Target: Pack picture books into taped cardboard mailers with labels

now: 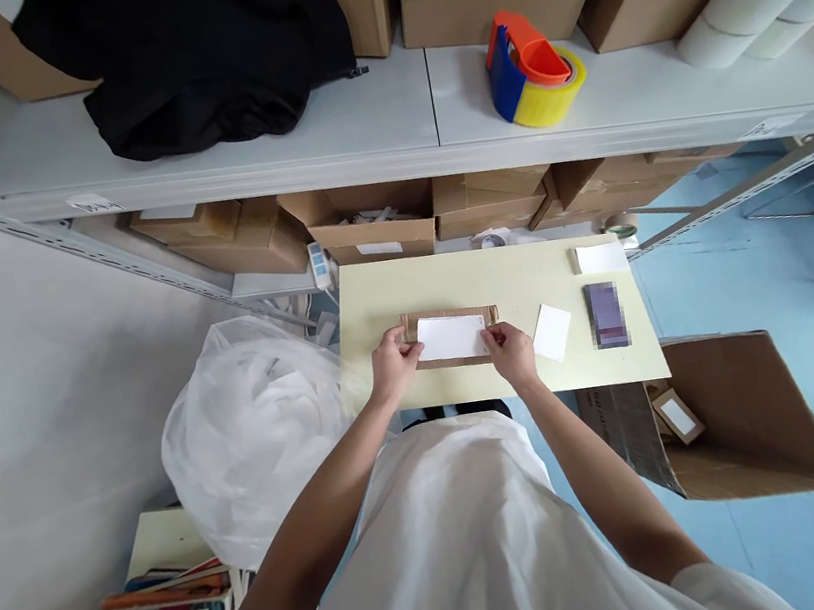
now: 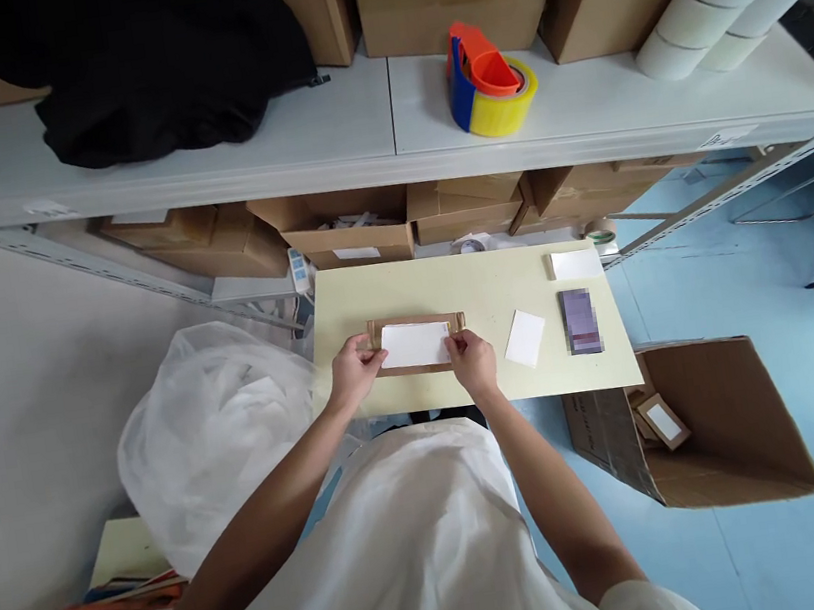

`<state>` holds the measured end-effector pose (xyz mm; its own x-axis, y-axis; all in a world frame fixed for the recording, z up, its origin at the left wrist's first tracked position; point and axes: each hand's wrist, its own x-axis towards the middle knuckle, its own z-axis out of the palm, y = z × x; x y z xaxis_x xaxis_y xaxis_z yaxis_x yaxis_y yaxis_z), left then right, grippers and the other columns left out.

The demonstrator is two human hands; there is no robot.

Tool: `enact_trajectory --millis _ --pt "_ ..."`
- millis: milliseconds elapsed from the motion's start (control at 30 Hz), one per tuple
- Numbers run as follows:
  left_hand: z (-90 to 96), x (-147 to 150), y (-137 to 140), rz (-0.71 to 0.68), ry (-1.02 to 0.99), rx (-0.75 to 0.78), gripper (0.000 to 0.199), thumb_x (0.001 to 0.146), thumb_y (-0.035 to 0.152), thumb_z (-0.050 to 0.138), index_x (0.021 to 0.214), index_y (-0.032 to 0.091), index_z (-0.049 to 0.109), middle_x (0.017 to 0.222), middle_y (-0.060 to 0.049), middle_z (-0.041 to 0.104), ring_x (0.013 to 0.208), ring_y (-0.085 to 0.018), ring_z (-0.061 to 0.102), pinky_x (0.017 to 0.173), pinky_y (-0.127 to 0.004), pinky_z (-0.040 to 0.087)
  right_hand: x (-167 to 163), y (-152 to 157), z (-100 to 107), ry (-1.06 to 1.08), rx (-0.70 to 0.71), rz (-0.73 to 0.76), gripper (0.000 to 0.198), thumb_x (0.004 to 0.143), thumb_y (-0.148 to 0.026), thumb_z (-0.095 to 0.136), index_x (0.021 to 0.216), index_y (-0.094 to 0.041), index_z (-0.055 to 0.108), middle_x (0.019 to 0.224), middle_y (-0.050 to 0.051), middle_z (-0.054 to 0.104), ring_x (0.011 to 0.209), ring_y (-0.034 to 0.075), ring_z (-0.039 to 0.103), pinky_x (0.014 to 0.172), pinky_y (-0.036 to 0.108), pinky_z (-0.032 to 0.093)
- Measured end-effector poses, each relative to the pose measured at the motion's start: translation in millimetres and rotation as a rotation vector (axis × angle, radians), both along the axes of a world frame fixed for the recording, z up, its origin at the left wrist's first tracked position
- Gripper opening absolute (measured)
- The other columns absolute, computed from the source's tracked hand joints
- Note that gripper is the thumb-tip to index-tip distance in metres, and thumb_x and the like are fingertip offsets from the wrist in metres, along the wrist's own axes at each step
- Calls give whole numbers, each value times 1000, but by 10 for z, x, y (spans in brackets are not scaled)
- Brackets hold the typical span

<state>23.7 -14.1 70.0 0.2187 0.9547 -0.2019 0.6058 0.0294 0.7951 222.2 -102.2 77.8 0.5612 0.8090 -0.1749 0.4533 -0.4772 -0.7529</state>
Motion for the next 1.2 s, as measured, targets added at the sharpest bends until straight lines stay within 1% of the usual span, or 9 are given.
enact_trajectory --millis 267,533,667,767,867,933,1000,1100,1200 --pt "-18 46 56 -59 121 29 38 77 28 64 111 16 53 72 -3 72 75 -21 69 74 -31 47 -5 98 -89 -190 -99 31 26 85 -38 47 85 -20 66 77 7 70 67 19 60 61 28 39" --pt "62 135 99 -147 379 48 46 78 30 62 118 16 45 74 -5 72 82 -26 68 70 -31 44 -94 138 -91 -346 -243 98 24 87 -31 45 87 -20 65 83 9 68 70 20 61 59 28 34" --pt "76 79 167 -156 573 63 55 76 43 64 119 15 44 78 -9 70 81 -29 67 71 -33 43 -69 111 -110 -376 -300 103 26 89 -34 45 104 -19 60 90 12 67 75 23 62 60 30 36" --pt "61 -22 188 -167 540 77 50 78 42 61 118 16 46 81 -9 69 81 -27 66 70 -32 44 36 14 -160 -380 -243 55 43 88 -40 47 124 -17 47 95 13 65 78 25 61 62 32 41" --pt "75 -42 131 -306 425 256 28 86 32 51 109 17 54 92 -11 67 91 -25 63 79 -34 45 106 -95 -189 -440 -28 57 44 92 -38 39 128 -14 44 103 15 62 94 26 59 75 37 45" --pt "89 31 72 -506 343 397 25 88 27 45 108 19 58 107 -12 64 105 -25 58 90 -38 42 64 -111 -179 -500 126 113 44 93 -35 34 130 -12 44 115 19 58 110 28 52 89 43 42" --pt "78 147 33 -698 304 480 34 88 26 43 120 19 55 128 -12 56 123 -26 47 103 -41 34 -56 -63 -161 -528 195 263 50 94 -37 33 136 -10 39 131 21 50 127 29 41 101 46 35" --pt "-15 291 55 -803 370 485 52 88 30 42 138 16 40 148 -11 36 139 -27 25 113 -45 18 -264 56 -177 -527 96 527 65 93 -47 32 143 -6 28 147 20 33 140 29 23 109 45 26" --pt "-147 310 144 -744 454 450 60 89 37 40 144 16 31 152 -11 28 142 -28 19 114 -49 13 -320 92 -251 -567 -75 565 70 92 -53 29 147 -9 23 152 17 25 142 30 17 112 49 18"
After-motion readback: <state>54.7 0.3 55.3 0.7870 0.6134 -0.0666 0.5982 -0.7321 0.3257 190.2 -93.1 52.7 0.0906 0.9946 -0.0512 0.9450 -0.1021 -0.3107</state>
